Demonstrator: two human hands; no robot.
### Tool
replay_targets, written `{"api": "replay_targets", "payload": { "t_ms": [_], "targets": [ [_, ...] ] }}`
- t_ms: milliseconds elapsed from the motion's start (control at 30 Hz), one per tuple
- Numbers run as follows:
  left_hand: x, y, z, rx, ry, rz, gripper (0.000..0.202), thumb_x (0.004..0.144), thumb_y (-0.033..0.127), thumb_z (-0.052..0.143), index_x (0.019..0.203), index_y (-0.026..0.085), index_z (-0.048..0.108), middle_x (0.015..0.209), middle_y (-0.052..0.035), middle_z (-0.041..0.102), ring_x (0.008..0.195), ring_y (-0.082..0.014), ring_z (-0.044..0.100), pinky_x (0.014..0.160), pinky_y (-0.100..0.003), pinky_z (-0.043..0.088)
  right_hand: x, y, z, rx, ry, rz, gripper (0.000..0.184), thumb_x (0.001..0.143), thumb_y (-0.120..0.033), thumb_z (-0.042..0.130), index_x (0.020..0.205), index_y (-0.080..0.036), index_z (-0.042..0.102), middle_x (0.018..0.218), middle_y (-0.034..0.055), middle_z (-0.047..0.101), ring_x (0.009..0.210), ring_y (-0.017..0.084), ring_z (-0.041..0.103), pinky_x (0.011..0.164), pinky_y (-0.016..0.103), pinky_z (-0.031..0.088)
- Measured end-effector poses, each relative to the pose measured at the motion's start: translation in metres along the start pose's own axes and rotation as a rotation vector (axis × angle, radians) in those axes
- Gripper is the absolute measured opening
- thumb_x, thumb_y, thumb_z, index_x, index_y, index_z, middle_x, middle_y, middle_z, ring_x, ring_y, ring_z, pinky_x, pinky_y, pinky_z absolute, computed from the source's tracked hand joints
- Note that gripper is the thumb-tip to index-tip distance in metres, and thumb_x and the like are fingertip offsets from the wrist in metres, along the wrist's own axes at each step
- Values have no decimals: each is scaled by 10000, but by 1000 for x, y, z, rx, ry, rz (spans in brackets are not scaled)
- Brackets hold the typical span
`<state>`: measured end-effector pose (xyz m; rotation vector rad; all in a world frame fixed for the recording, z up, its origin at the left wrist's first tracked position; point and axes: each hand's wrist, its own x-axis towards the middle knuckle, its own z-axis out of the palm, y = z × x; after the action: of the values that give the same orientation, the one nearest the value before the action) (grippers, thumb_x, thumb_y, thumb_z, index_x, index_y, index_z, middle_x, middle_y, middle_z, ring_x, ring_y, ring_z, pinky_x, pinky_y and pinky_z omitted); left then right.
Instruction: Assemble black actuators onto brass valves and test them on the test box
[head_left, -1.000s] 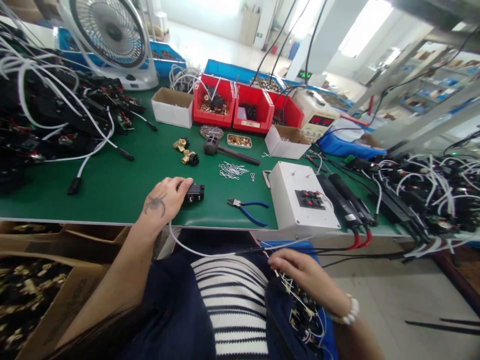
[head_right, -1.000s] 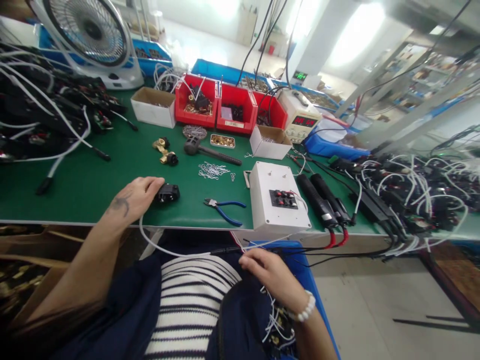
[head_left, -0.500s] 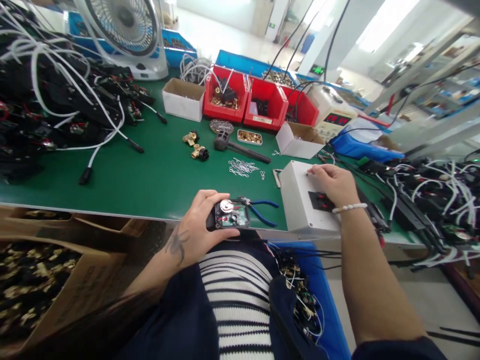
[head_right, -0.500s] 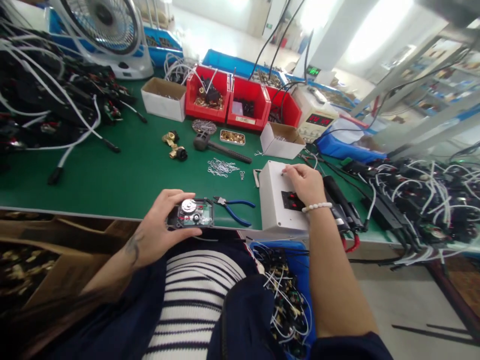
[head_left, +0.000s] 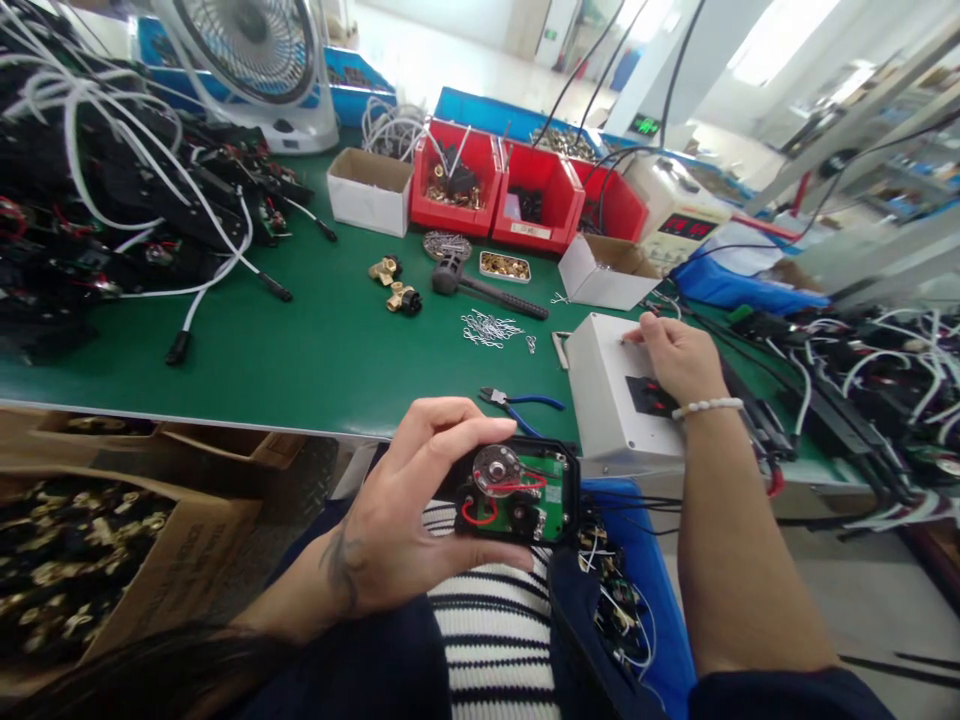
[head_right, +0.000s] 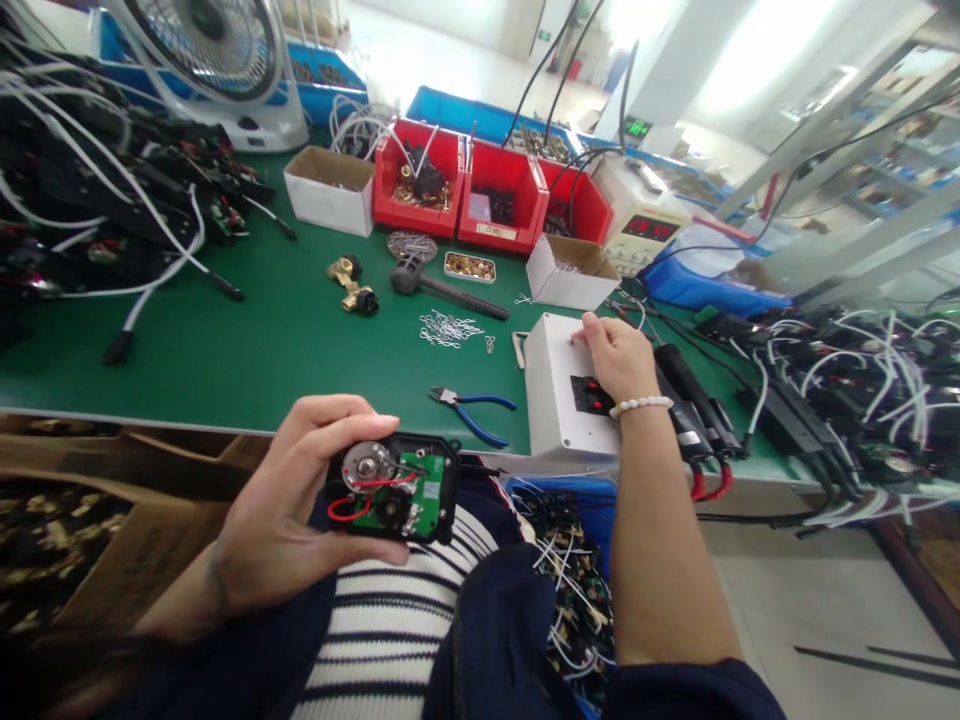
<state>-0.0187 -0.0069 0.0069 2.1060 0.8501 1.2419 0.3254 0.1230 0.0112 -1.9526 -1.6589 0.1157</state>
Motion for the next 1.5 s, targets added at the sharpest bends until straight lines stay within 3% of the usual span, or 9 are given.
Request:
{"api": "replay_targets", "payload": {
  "t_ms": [367, 800, 1067, 1233, 1500],
  "targets": [
    [-3, 5, 0, 55, 30, -2, 674, 782, 557, 716, 1332, 259, 466, 1190, -90, 501, 1131, -248, 534, 981, -391, 528, -4, -4, -3, 46, -7, 11, 433, 943, -494, 496, 702, -188, 684, 824, 117, 732, 796, 236, 630, 708, 323, 399],
    [-1, 8, -2, 90, 23, 53, 671, 791, 538, 715, 1337, 244, 459, 1177, -77, 508, 1117, -214, 535, 994, -323, 516, -6, -8, -4, 62, -5, 26, 476, 941, -551, 481, 699, -188, 672, 813, 116, 722, 790, 231, 627, 709, 315, 412],
    [-3, 10, -4, 150, 10, 26, 694, 778, 572, 711, 1343, 270, 445, 1173, -91, 507, 1098, -255, 557, 959, -405, 536, -3, 1, 0, 46, 20, 0, 528, 926, -608, 452, 719, -188, 696, 777, 94, 719, 766, 236, 649, 703, 327, 440],
    [-2, 11, -6, 166, -9, 41, 708, 771, 541, 733, 1350, 269, 430, 1175, -83, 502, 1104, -235, 542, 965, -358, 534, -2, 8, 2, 42, 38, -78, 611, 905, -701, 409, 733, -196, 708, 776, 78, 727, 771, 240, 663, 715, 333, 470],
    [-3, 12, -5, 147, 13, 32, 668, 791, 546, 707, 1339, 265, 447, 1178, -75, 495, 1114, -224, 519, 981, -323, 513, -3, 7, 1, 26, 41, -73, 656, 890, -742, 388, 742, -193, 715, 774, 86, 731, 766, 247, 673, 691, 332, 474]
  ]
}}
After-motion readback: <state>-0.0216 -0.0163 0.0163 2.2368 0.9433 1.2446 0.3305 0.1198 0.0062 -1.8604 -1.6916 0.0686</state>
